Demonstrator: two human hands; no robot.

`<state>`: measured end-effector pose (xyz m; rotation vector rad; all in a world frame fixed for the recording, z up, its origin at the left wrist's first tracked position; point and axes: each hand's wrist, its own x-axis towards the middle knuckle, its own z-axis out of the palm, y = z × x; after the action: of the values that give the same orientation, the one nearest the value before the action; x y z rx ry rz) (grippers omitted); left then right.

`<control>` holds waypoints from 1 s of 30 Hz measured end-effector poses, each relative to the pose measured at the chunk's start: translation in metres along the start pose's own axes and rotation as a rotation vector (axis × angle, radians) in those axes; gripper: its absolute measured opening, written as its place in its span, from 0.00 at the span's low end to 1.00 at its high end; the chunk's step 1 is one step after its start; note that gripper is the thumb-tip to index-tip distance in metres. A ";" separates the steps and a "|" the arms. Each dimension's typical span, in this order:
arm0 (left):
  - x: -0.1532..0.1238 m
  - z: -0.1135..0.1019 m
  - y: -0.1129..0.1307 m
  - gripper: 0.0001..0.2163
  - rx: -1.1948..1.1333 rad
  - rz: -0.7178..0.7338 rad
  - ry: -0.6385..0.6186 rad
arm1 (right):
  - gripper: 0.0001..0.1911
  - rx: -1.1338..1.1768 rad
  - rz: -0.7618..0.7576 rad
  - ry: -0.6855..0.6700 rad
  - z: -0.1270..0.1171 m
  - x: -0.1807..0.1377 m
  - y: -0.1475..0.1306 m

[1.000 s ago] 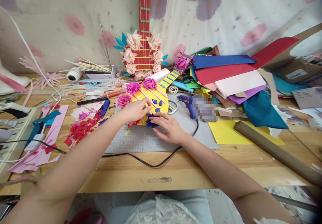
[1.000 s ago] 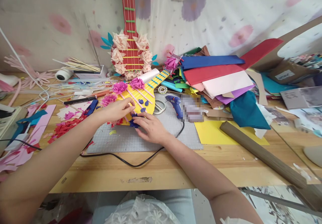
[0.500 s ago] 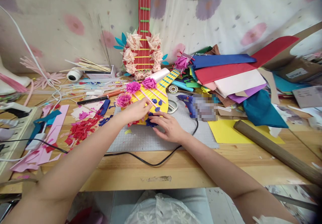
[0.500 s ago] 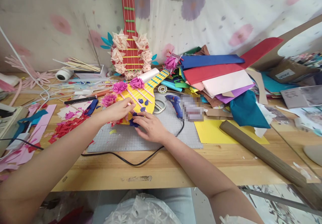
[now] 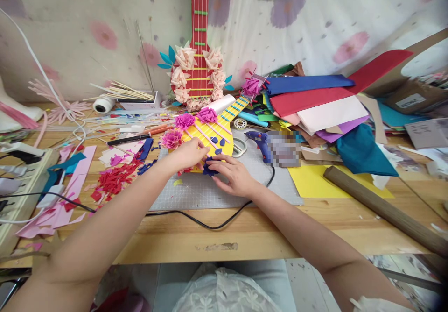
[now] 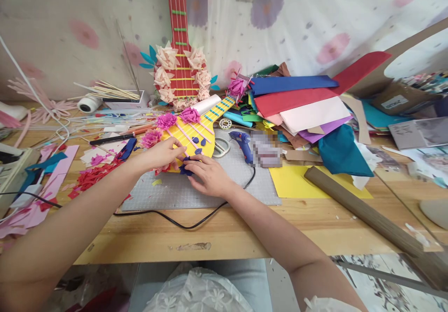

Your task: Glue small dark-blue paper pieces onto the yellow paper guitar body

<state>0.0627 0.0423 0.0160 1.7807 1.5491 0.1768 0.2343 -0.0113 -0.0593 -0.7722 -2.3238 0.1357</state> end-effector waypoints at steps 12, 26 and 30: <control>-0.013 -0.002 0.009 0.12 -0.128 -0.139 -0.109 | 0.15 -0.003 -0.001 -0.006 -0.001 0.000 -0.002; -0.011 0.001 0.006 0.10 -0.216 -0.098 -0.059 | 0.15 -0.008 0.000 -0.010 -0.001 -0.001 -0.003; -0.007 -0.010 -0.001 0.08 -0.325 -0.041 0.022 | 0.15 0.002 0.021 0.063 -0.003 -0.003 -0.003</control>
<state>0.0548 0.0403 0.0255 1.4950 1.4760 0.4054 0.2362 -0.0156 -0.0577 -0.7891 -2.2563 0.1214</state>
